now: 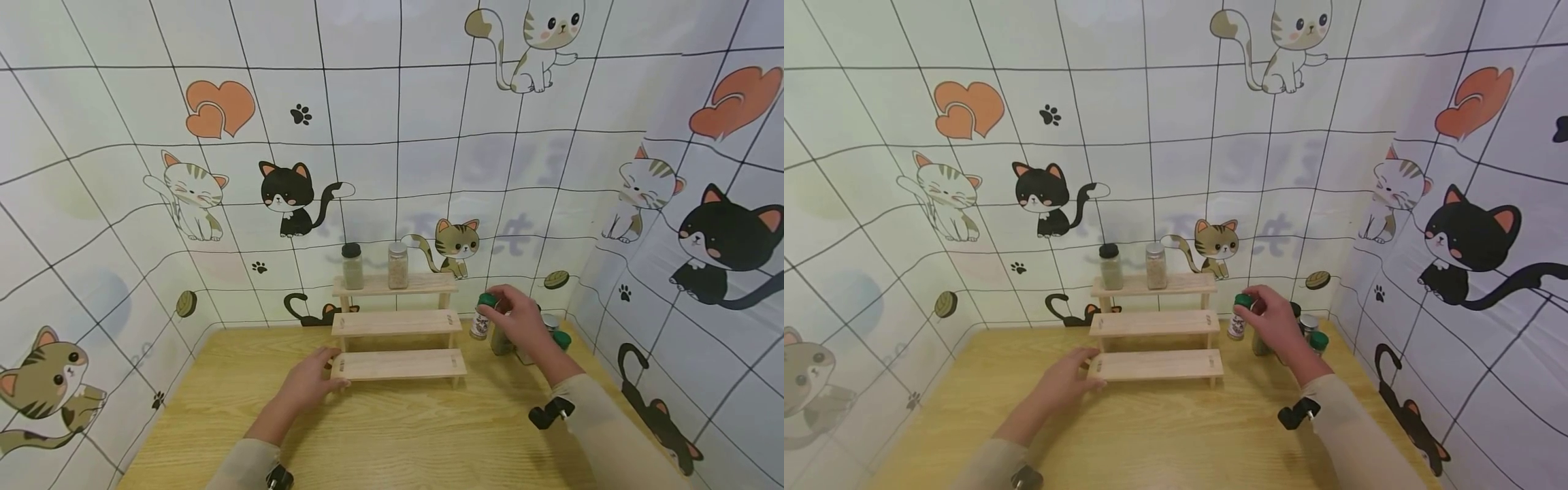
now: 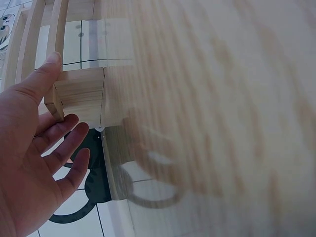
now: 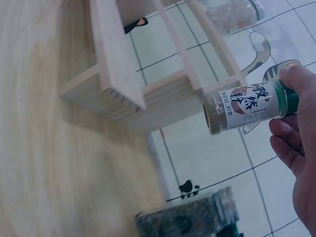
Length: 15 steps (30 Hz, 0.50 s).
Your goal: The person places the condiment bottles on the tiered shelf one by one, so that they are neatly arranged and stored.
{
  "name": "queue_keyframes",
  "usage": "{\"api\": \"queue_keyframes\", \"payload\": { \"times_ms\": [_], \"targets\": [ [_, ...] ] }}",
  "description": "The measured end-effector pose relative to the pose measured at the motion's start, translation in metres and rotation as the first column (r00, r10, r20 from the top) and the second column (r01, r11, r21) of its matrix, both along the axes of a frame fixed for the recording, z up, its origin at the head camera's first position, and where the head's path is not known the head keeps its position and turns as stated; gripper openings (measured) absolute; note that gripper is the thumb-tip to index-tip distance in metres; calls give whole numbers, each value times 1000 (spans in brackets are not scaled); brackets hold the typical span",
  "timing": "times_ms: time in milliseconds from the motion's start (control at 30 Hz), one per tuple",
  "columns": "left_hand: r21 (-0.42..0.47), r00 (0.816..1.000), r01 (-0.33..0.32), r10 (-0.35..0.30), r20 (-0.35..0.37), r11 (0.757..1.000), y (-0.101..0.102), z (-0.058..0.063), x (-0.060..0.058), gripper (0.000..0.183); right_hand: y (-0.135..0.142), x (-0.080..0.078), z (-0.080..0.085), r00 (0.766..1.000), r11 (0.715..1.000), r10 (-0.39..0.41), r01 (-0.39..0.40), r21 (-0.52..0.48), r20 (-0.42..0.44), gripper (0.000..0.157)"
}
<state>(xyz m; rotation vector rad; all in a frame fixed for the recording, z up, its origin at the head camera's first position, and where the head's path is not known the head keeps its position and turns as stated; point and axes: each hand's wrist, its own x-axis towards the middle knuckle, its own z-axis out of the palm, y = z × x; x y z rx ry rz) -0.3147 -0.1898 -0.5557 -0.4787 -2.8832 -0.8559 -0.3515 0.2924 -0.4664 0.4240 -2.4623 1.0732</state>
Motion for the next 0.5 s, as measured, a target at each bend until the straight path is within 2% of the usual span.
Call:
{"api": "queue_keyframes", "payload": {
  "times_ms": [233, 500],
  "targets": [
    [-4, 1000, -2, 2, -2, 1000, 1, -2, 0, 71, -12, -12, 20, 1000, 1000, 15, -15, -19, -25, 47],
    [-15, 1000, -13, 13, -6, 1000, 3, -3, 0, 70, -29, -27, 41, 990, 994, 74, -84, -75, -123, 45]
  ]
}}
